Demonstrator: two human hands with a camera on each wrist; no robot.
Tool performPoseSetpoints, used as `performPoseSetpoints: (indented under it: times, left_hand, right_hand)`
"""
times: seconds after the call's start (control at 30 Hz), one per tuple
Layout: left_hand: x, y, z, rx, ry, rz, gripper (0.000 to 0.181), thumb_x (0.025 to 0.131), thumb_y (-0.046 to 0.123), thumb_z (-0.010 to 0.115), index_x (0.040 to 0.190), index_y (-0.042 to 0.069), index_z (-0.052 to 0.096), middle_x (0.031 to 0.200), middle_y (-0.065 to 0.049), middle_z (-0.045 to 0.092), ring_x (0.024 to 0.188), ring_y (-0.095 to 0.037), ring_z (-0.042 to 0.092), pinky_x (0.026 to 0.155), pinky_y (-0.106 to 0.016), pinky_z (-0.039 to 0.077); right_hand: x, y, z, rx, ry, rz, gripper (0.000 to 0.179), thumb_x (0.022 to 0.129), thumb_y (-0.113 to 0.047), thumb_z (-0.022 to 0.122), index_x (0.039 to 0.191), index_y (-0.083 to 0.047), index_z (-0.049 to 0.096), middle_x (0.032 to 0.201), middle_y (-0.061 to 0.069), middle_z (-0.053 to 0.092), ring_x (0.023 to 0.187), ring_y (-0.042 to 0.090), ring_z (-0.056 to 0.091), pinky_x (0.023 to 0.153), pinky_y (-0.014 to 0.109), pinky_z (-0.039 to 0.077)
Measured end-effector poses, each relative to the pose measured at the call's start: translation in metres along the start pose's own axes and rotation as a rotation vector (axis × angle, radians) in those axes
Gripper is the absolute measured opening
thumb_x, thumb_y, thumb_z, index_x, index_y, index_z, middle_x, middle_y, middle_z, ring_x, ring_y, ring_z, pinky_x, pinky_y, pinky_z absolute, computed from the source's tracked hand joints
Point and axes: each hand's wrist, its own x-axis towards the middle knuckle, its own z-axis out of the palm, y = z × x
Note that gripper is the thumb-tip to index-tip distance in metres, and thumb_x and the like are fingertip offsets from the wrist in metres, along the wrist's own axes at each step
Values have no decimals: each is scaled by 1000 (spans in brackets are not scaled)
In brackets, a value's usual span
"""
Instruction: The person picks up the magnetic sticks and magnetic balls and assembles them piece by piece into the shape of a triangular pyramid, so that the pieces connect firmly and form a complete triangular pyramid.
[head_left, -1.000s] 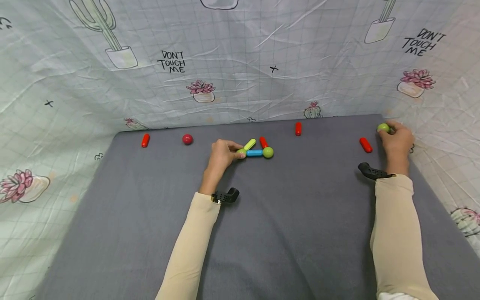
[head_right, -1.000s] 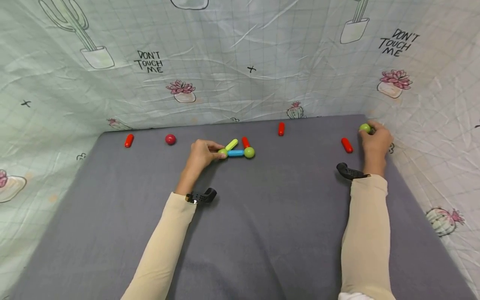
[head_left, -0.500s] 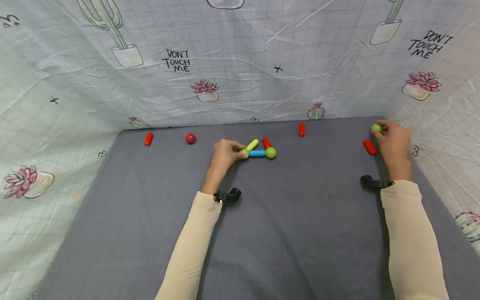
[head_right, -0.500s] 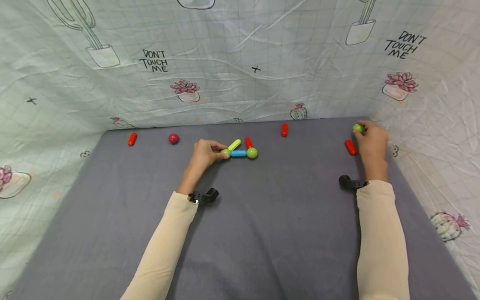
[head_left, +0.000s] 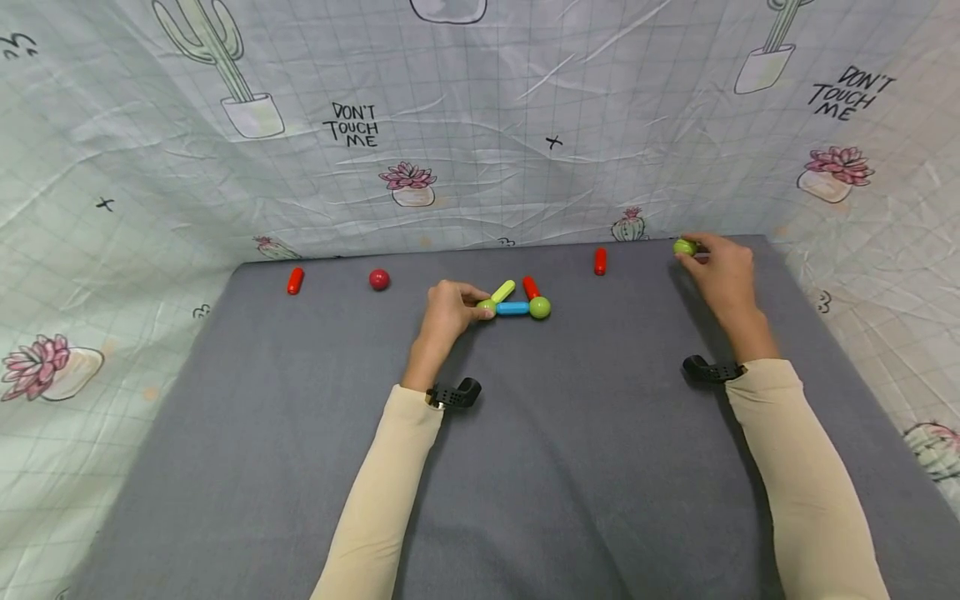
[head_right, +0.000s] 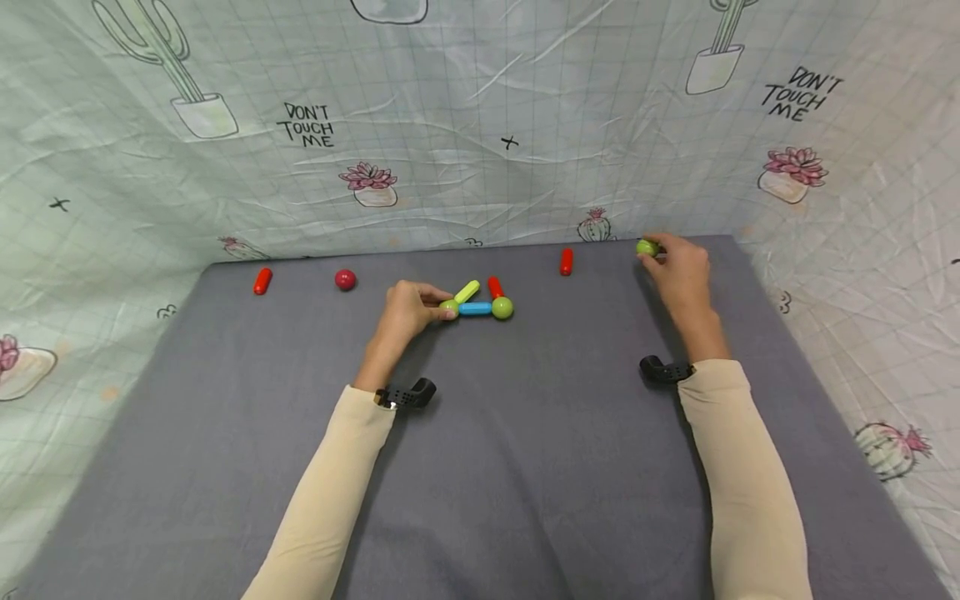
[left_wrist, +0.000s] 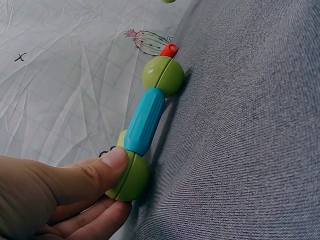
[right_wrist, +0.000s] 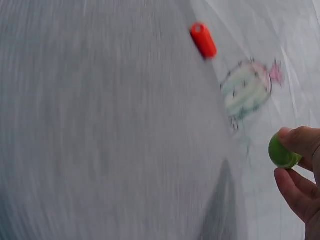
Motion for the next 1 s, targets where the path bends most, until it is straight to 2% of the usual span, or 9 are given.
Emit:
performPoseSetpoints:
  times: [0.2, 0.53, 0.77, 1.0]
  left_hand:
    - [-1, -1, 1, -4, 1, -25, 25, 79, 14, 88, 103, 10, 82, 98, -8, 79, 92, -19, 75, 76, -32, 59]
    - [-2, 0, 1, -26, -3, -27, 25, 79, 13, 88, 103, 9, 82, 97, -9, 79, 91, -20, 75, 75, -32, 60]
    - [0, 2, -1, -21, -3, -29, 26, 78, 13, 88, 103, 8, 82, 97, -9, 79, 91, -19, 75, 76, -32, 60]
    - [1, 3, -2, -15, -7, -12, 26, 78, 12, 89, 103, 7, 82, 96, -10, 79, 91, -20, 75, 77, -33, 60]
  right_hand:
    - [5, -23, 16, 32, -20, -59, 35, 91, -7, 77, 125, 1, 70, 117, 26, 71, 94, 44, 71, 81, 57, 56]
    - [7, -52, 37, 112, -67, -134, 36, 90, -7, 78, 124, 1, 71, 116, 25, 71, 96, 41, 72, 82, 53, 58]
    - [11, -73, 51, 146, -160, -149, 37, 91, -9, 78, 127, -2, 70, 120, 21, 71, 99, 38, 72, 83, 50, 58]
    - [19, -93, 70, 183, -228, -186, 35, 92, -14, 77, 125, -2, 71, 111, 19, 74, 98, 35, 70, 84, 51, 55]
